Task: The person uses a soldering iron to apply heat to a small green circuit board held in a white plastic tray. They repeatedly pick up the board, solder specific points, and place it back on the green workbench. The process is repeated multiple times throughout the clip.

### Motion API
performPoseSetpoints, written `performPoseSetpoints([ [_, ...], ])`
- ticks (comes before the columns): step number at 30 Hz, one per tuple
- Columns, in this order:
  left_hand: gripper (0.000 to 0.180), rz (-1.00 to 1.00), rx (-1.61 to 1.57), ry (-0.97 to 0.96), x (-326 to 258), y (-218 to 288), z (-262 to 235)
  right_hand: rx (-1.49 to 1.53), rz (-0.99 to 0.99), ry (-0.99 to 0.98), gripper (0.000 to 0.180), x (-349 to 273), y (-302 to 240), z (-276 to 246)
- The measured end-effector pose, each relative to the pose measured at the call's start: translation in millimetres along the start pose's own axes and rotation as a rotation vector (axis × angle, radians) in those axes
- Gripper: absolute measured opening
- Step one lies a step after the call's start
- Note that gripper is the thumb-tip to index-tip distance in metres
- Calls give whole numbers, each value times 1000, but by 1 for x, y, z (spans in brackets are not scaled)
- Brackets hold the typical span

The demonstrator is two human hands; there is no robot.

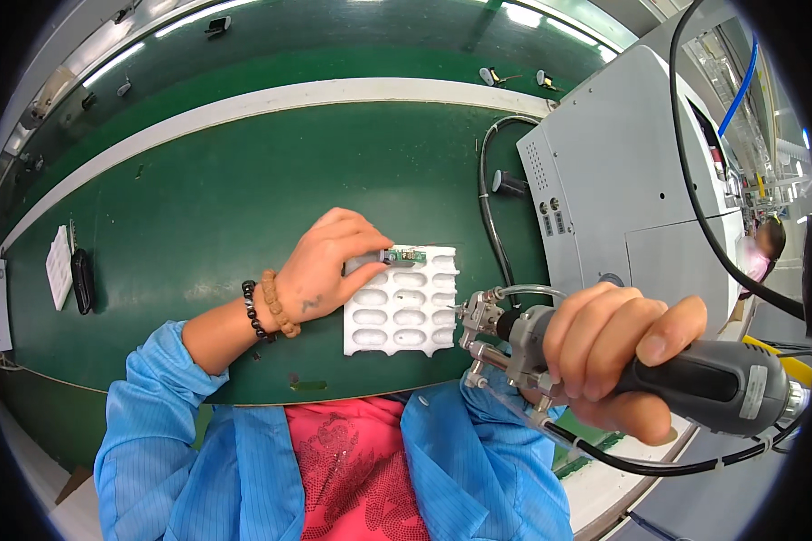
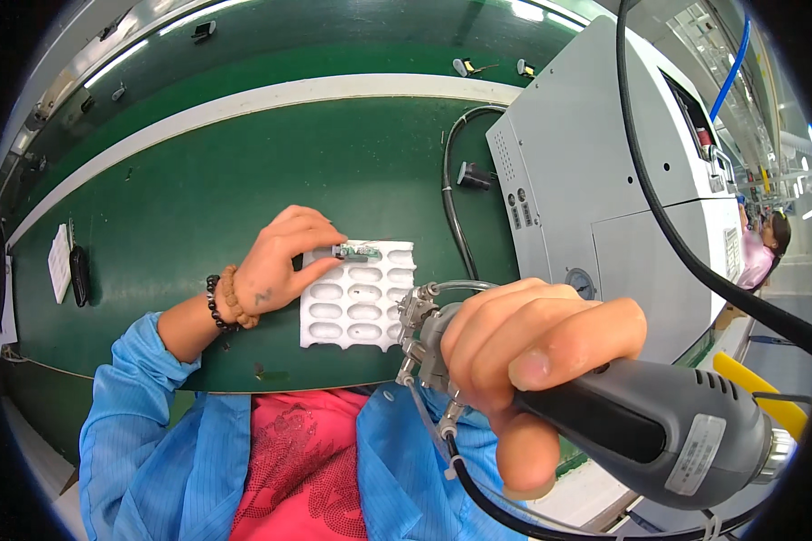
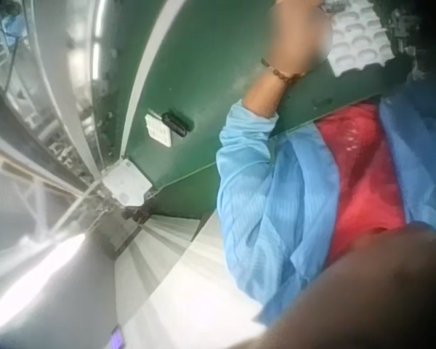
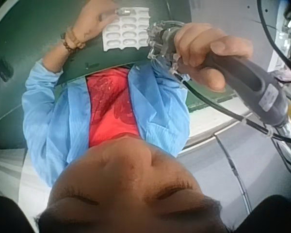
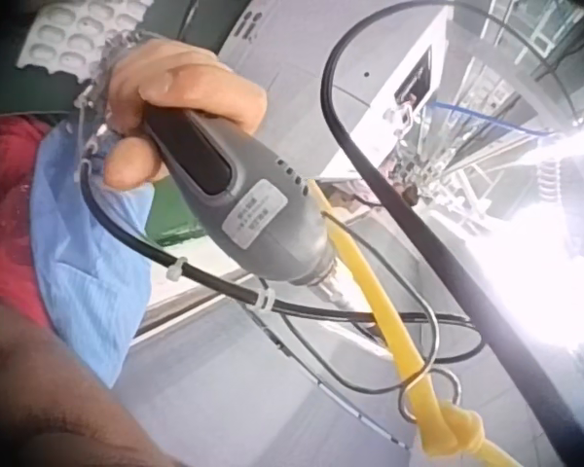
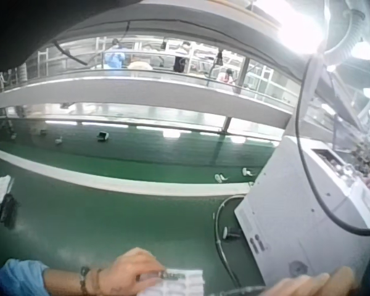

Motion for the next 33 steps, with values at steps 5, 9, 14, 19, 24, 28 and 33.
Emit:
performPoseSetpoints([
  [5, 28, 21, -33, 23, -4, 1, 8, -92, 21, -33, 49, 6, 9, 5],
  [9, 33, 80, -117, -3, -13, 12, 22, -101, 35, -47, 51, 14, 26, 12],
  [14, 34, 70, -124, 20, -16, 9, 24, -119, 93, -81, 52, 7, 50, 16],
  [19, 34, 74, -133, 28, -16, 6, 24, -121, 68, -31, 52, -1, 57, 14],
  [24, 34, 66, -133, 34, -16, 5, 23, -108, 82, -20, 52, -3, 65, 14],
  [28, 34, 67, -138, 25, -16, 6, 23, -108, 114, -24, 51, -3, 70, 18],
  [33, 31, 90, -128, 6, -16, 10, 22, -64, 184, -102, 45, 7, 80, 28],
])
Point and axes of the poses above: each hand's wrist, its own x-axis towards the middle knuckle, its own z-axis out of the palm, y = z × x, the point moved 9 cm from there along x, towards the middle knuckle, and after that the axes turned 13 degrees about -z, right-handed, at the moved point
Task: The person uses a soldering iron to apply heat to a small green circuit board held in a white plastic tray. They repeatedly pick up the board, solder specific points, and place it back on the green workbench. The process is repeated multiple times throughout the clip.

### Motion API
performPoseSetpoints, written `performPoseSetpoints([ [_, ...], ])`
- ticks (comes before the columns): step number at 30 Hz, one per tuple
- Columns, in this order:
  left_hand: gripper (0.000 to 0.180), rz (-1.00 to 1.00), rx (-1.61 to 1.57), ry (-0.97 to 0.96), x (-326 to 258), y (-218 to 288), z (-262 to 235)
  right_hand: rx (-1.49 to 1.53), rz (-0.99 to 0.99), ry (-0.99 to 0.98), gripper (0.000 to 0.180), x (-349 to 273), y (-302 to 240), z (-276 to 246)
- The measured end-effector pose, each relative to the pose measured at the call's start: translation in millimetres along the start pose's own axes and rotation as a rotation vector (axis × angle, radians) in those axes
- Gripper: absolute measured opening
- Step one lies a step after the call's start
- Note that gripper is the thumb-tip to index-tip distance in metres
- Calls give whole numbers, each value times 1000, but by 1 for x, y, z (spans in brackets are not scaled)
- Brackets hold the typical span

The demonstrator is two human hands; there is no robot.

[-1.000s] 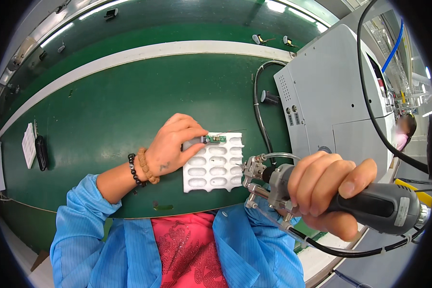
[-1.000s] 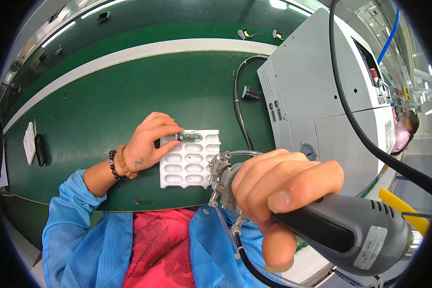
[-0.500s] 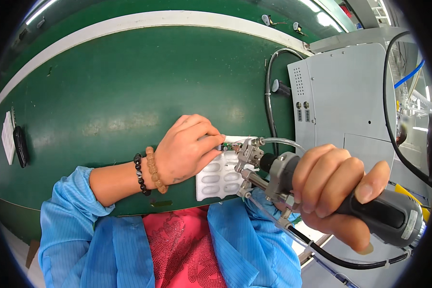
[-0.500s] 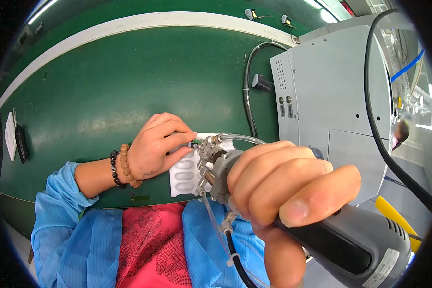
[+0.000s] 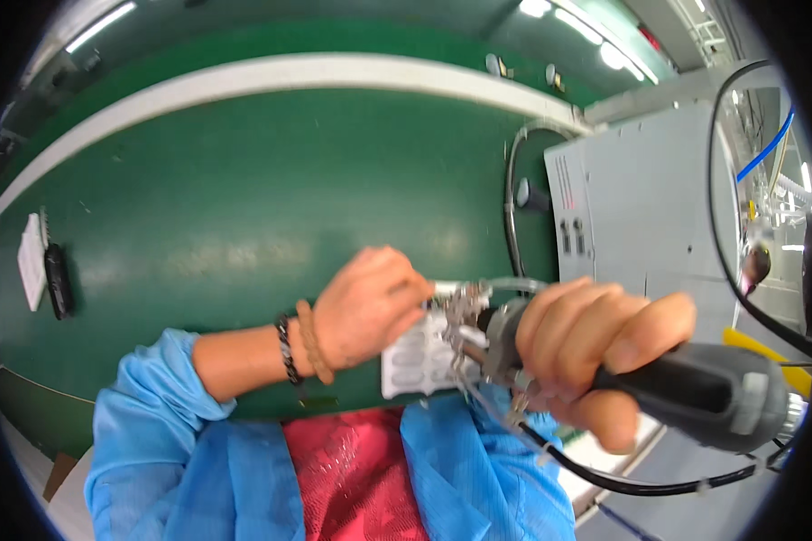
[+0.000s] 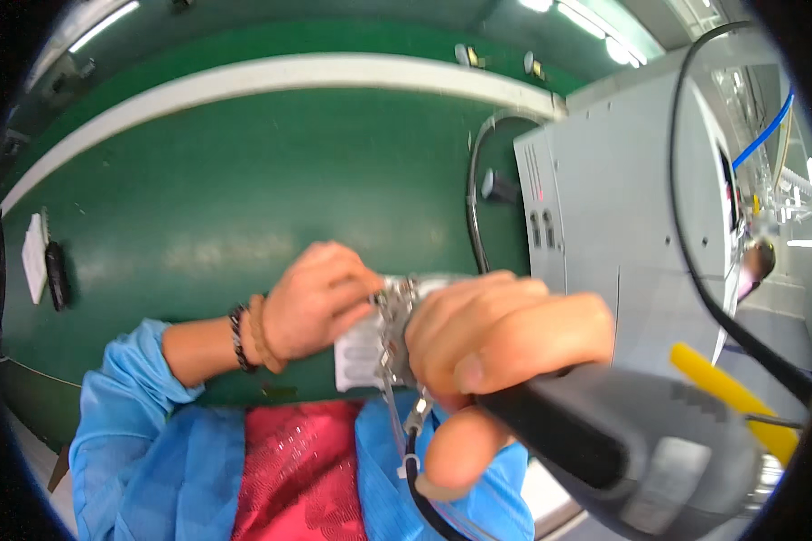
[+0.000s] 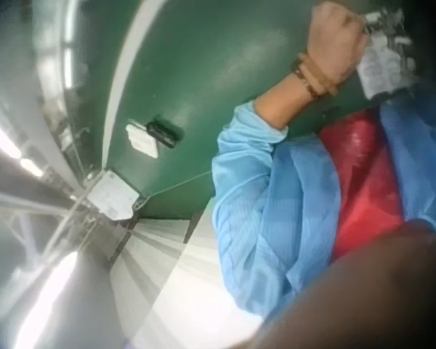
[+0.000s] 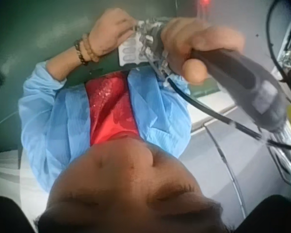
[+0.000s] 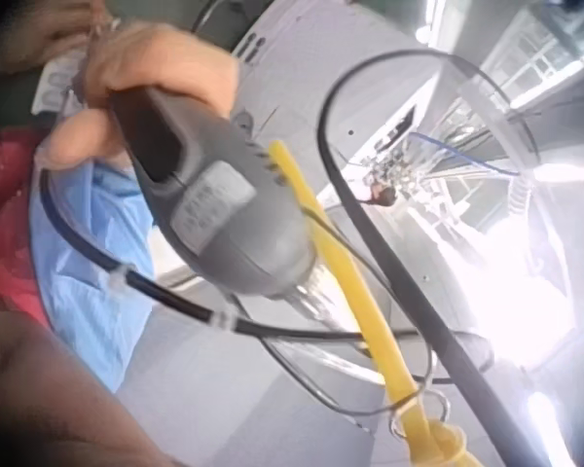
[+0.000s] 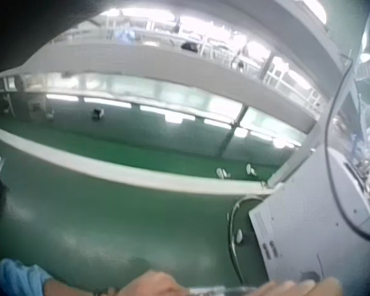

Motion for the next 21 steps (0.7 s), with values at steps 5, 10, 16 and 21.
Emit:
performPoseSetpoints([
  [5, 31, 21, -17, 25, -2, 2, 1, 82, 12, 213, 40, -7, 4, -4],
  [10, 31, 47, 27, 41, -7, 6, -5, 139, 30, 407, 37, -18, -1, -8],
  [16, 26, 39, 58, 43, -8, 4, 1, 17, -299, 196, 41, -15, -94, -23],
  [21, 25, 12, 42, 20, -5, 4, -1, 61, -270, 200, 44, -20, -86, -29],
])
Point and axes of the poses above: each hand's wrist, its own x-axis towards the middle knuckle, its own z-axis out of the palm, y = z × x, the point moved 9 cm from there along x, towards the middle knuckle, and after that the axes turned 13 degrees about -z, right-handed, at the moved point
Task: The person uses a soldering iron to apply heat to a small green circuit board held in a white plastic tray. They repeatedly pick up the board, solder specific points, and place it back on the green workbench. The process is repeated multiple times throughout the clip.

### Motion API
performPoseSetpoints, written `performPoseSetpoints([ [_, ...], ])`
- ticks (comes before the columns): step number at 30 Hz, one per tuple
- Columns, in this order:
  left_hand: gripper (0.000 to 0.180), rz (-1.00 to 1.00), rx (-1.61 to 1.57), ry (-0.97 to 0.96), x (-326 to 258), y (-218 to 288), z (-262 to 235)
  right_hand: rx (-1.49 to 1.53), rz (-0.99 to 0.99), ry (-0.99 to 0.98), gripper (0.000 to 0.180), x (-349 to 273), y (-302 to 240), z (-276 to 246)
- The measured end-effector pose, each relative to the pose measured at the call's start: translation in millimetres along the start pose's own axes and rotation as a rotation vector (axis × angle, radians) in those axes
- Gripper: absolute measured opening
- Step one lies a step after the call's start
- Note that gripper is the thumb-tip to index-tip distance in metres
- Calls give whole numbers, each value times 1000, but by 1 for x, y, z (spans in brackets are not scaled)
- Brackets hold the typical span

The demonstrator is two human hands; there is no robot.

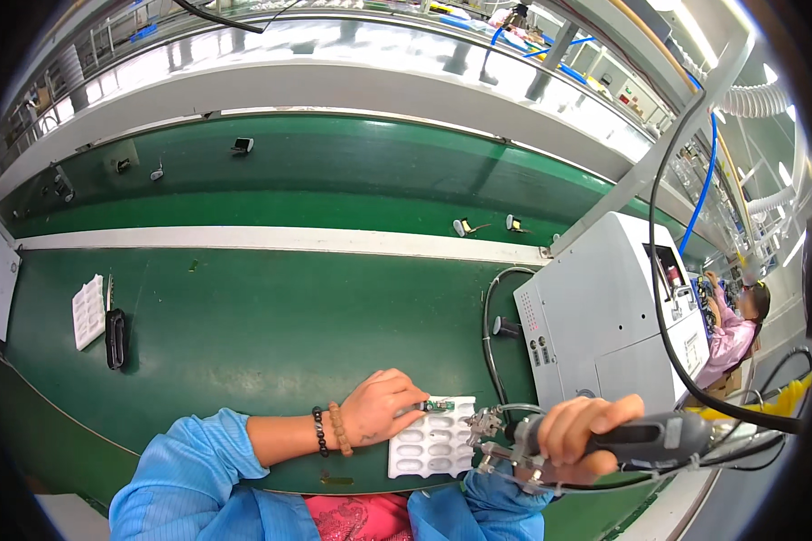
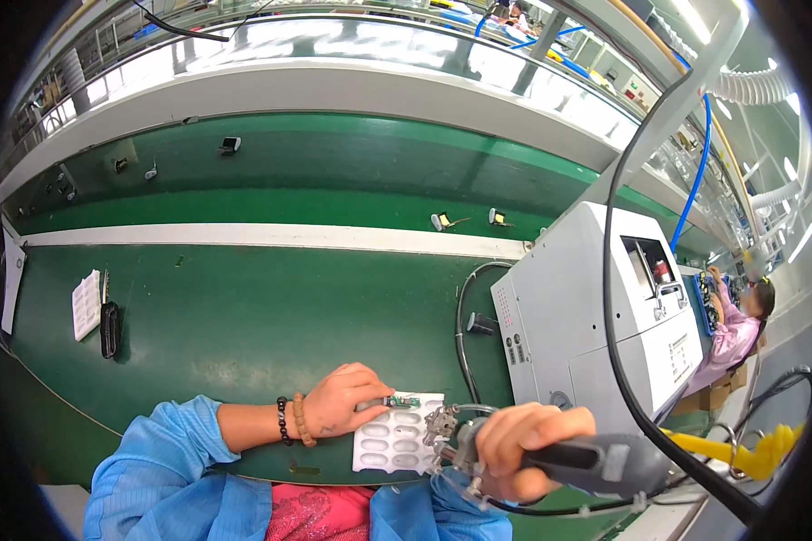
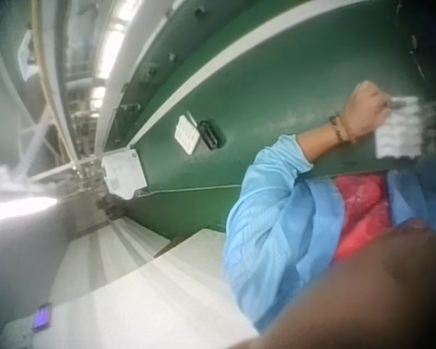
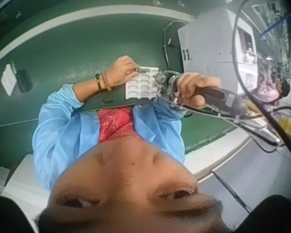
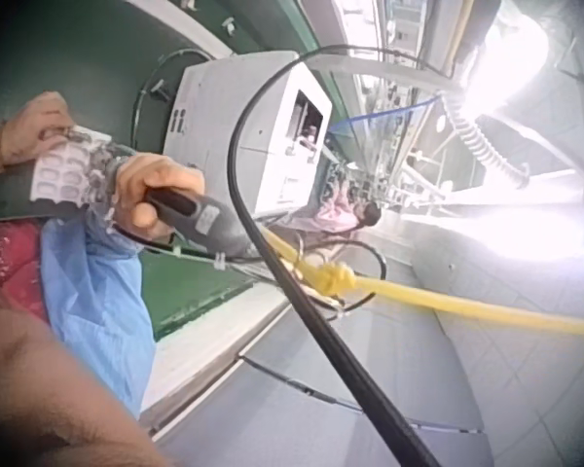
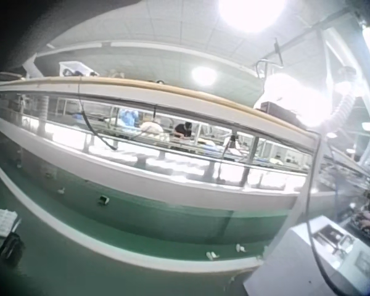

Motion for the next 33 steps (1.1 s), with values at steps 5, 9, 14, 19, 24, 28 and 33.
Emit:
performPoseSetpoints([
  [5, 27, -86, -76, -25, 5, -3, -9, -18, 29, 150, 47, -10, 11, -6],
  [9, 29, -287, -214, -157, 14, -6, -26, 30, 41, 128, 46, -12, 7, -13],
  [14, 25, -637, -536, -290, 32, -47, -45, 46, 54, 59, 44, -12, 6, -15],
  [19, 24, -573, -336, -63, 97, -97, -109, 25, 83, -6, 44, -11, 6, -21],
  [24, 29, -480, -109, 215, 147, -157, -167, 20, 101, -68, 45, -9, 11, -20],
  [28, 33, -527, 37, 262, 179, -188, -171, 13, 160, -125, 45, -5, 16, -19],
  [33, 30, -525, 390, 373, 221, -201, -174, -49, 161, -162, 42, -2, 18, -18],
])
Point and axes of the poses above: each hand's wrist, its own x-axis towards the middle knuckle, its own z-axis out of the palm, y = z × x, the point moved 9 cm from there along x, towards the middle knuckle, and after that the axes turned 13 degrees about -z, right-handed, at the moved point
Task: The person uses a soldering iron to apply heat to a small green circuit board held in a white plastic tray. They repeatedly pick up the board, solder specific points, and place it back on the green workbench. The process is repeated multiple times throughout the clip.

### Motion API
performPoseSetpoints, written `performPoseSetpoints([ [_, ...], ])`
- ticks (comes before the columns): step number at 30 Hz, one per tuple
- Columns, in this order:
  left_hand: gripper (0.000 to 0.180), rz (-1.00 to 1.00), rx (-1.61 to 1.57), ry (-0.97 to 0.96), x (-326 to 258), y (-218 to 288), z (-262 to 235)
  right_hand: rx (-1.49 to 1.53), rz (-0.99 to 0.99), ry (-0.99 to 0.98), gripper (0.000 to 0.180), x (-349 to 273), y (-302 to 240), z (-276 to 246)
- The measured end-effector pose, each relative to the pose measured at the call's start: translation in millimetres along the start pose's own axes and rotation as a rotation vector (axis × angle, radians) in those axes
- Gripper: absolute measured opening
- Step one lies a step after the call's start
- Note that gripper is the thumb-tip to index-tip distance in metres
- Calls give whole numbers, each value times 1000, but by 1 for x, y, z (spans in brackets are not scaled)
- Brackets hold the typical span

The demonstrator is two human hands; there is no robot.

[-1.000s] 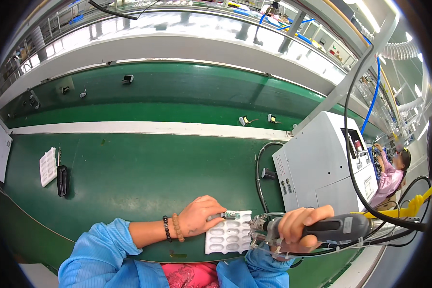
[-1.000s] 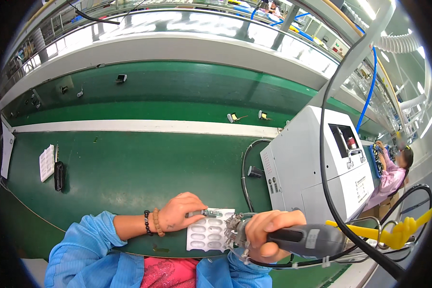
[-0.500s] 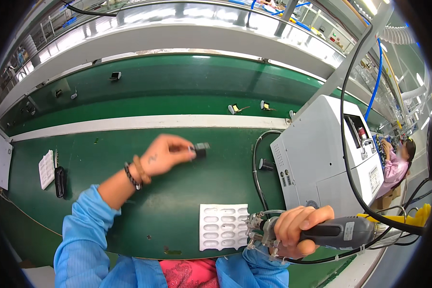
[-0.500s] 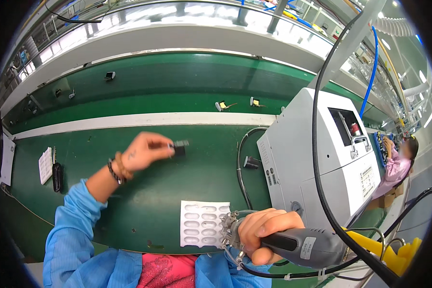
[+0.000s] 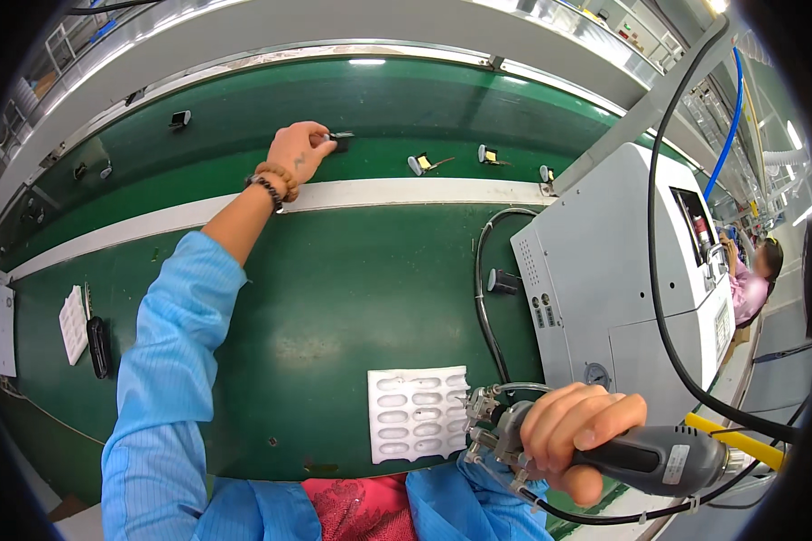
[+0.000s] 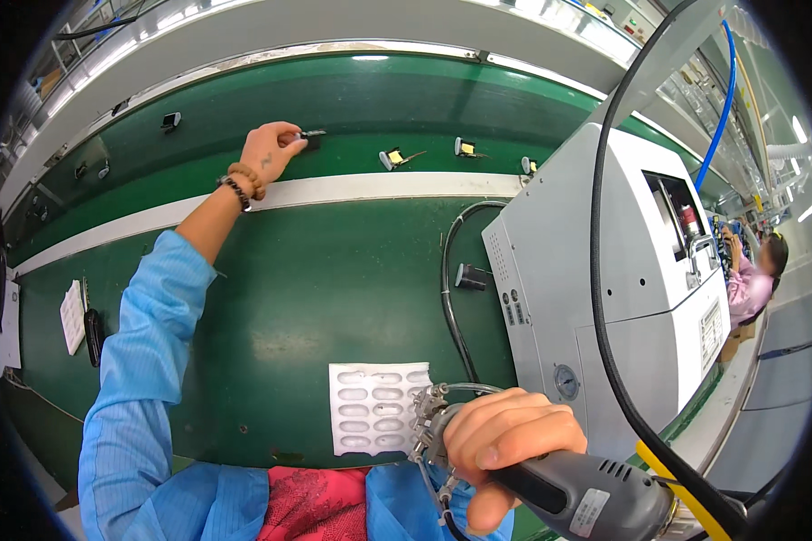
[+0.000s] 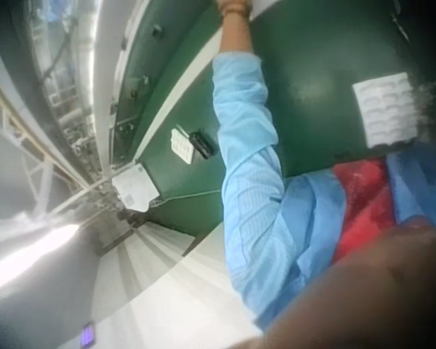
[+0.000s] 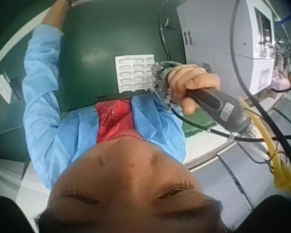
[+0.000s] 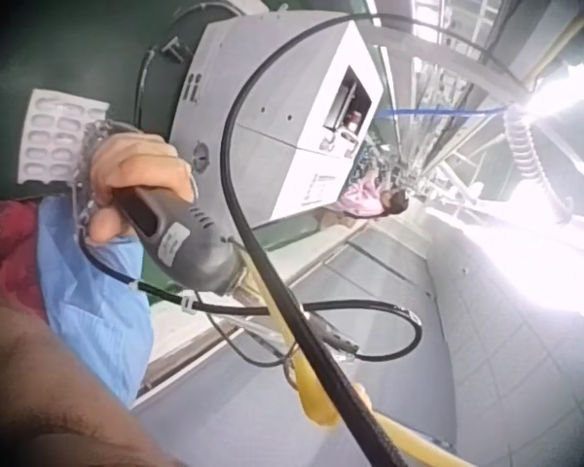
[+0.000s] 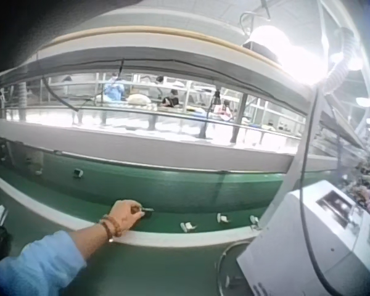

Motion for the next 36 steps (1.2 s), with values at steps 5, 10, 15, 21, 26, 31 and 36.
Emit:
performPoseSetpoints([
  [5, 31, 502, 172, 255, -43, 86, 15, -90, 17, 58, 43, -1, 1, -3],
  [10, 28, 582, 63, -211, -61, 115, 85, -66, 40, -3, 44, 3, 3, -2],
  [15, 30, 531, 92, -117, -41, 114, 99, -88, 31, 12, 44, 3, 2, -4],
  [21, 27, 218, 35, -95, -19, 105, 104, -94, -17, 79, 45, -1, 4, -3],
  [26, 25, 342, -321, -239, -101, 123, 53, -94, -80, 97, 47, -5, -2, -10],
  [31, 22, 343, -361, -414, -230, 108, 1, -101, -66, 8, 51, -8, -12, -6],
  [36, 23, 355, -367, -415, -305, 96, -11, -61, -100, 29, 52, -10, -14, 3],
])
Point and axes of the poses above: each hand's wrist, its own x-axis towards the middle knuckle, its own z-axis out of the palm, y = z × x, the point moved 9 cm from there along x, towards the middle knuckle, and after that the axes turned 13 degrees about -z, right-handed, at the moved point
